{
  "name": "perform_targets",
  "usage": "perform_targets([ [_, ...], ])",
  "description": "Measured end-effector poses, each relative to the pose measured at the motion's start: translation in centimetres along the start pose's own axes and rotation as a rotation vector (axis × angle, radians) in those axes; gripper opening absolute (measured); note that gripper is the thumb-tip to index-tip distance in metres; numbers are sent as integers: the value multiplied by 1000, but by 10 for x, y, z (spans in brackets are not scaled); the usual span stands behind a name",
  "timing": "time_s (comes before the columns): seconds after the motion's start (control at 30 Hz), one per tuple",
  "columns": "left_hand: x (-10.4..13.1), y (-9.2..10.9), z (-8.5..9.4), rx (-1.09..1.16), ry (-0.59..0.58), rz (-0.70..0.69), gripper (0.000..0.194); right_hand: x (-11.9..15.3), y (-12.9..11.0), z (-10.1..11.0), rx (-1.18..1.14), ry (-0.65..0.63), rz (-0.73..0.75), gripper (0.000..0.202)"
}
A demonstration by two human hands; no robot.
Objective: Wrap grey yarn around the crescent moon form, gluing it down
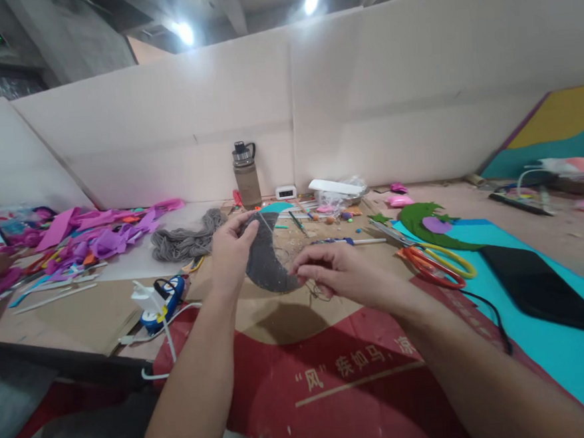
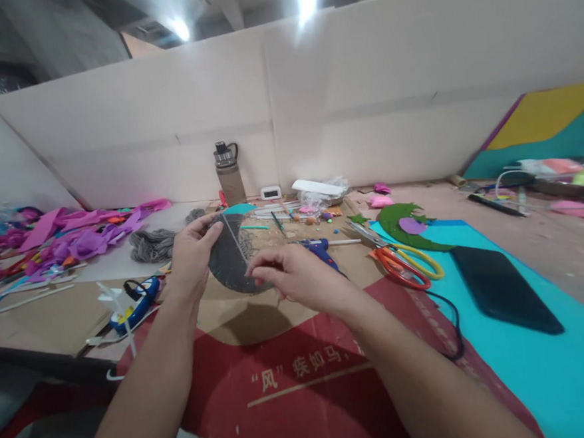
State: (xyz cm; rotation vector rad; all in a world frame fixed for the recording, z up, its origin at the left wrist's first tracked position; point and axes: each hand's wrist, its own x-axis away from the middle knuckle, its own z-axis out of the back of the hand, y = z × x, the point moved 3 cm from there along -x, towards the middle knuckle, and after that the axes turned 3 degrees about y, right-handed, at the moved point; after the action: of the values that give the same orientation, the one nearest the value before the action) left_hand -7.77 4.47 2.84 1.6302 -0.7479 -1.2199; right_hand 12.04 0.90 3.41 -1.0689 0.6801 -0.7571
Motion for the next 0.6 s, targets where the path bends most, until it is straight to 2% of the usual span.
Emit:
perform_targets([
  [0.1,2,2,-1,-4,5,-9,30,6,-7,-8,191,-2,142,21],
  [0.17,2,3,-1,15,5,-14,30,6,-4,-2,341,49,135,29],
  [0.3,4,4,-2,74,-18,-21,29,-2,19,35,532,272,-45,51],
  [0.37,4,5,-2,103,-13,-41,28,-8,34,56,769,404,-146,48],
  [0.4,4,5,-2,116,-7,-51,28,-10,41,66,905,498,-257,43],
  [0.43,4,5,-2,127,0,-57,27,-13,50,72,988,497,-358,41],
  [0.5,4,5,-2,150,9,-60,26,-18,68,75,1043,361,-507,43],
  [0.6,3,5,-1,170,11,-57,26,-23,88,69,986,271,-539,31],
])
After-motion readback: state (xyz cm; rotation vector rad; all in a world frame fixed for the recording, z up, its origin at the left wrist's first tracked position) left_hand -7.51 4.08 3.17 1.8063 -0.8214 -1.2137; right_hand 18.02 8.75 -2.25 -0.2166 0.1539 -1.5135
